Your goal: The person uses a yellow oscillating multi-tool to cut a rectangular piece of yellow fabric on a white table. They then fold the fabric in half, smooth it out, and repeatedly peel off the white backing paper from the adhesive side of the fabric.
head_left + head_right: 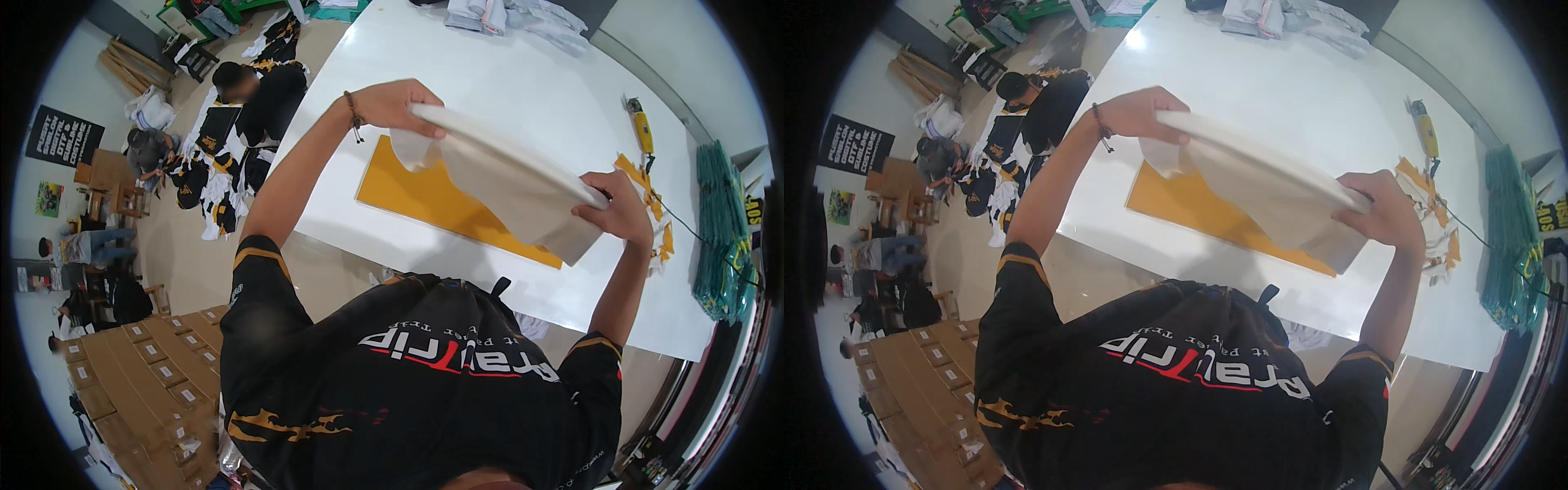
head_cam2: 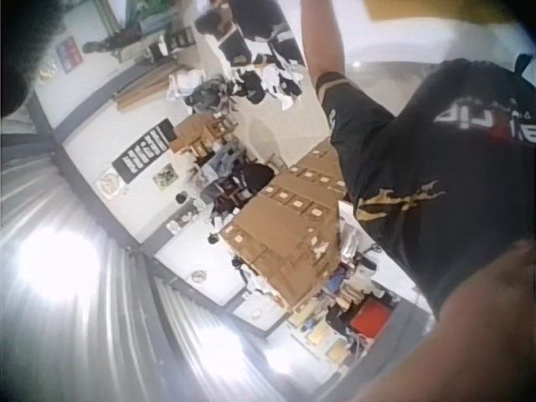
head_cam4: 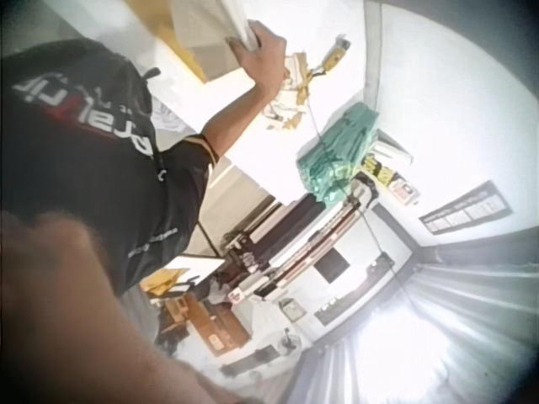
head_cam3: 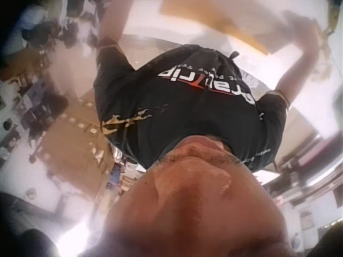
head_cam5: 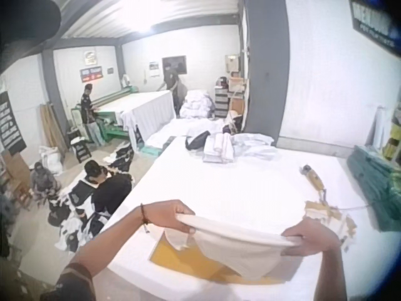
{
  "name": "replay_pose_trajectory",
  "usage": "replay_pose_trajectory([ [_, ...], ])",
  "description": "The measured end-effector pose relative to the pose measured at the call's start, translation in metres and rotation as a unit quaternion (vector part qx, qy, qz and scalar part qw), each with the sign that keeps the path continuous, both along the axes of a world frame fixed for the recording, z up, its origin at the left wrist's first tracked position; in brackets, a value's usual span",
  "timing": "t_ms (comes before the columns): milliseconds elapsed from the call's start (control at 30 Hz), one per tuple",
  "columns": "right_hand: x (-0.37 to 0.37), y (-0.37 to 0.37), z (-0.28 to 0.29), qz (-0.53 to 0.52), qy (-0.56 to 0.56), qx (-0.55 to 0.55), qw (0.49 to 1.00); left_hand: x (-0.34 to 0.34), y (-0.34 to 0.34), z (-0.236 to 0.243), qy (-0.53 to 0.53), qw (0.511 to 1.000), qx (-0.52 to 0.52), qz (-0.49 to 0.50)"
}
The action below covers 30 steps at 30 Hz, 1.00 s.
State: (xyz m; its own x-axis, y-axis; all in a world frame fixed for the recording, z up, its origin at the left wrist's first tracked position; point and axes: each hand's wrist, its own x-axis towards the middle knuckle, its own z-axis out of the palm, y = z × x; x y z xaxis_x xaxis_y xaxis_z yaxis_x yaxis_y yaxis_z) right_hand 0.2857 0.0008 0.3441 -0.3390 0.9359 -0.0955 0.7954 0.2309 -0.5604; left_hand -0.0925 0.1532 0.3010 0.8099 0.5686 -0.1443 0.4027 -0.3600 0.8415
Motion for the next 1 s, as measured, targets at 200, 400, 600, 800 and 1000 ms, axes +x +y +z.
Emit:
replay_pose_trajectory([
  [200,0.046,0.008,-0.073,-0.133,-0.164,0.041,0.977,-0.019,0.01,0.005,-0.051,0.996,0.03,0.069],
  [400,0.092,0.014,-0.127,-0.297,-0.216,0.231,0.901,-0.034,0.039,-0.014,0.025,0.961,0.23,0.15],
  [600,0.11,0.013,-0.145,-0.39,-0.158,0.394,0.817,-0.05,0.057,-0.036,-0.022,0.898,0.412,0.153],
  [800,0.13,-0.028,-0.204,-0.361,-0.101,0.519,0.768,-0.06,0.02,-0.095,0.047,0.881,0.421,0.213],
  [1000,0.084,-0.077,-0.293,-0.449,0.155,0.287,0.832,-0.085,-0.033,-0.229,0.033,0.877,0.356,0.322],
])
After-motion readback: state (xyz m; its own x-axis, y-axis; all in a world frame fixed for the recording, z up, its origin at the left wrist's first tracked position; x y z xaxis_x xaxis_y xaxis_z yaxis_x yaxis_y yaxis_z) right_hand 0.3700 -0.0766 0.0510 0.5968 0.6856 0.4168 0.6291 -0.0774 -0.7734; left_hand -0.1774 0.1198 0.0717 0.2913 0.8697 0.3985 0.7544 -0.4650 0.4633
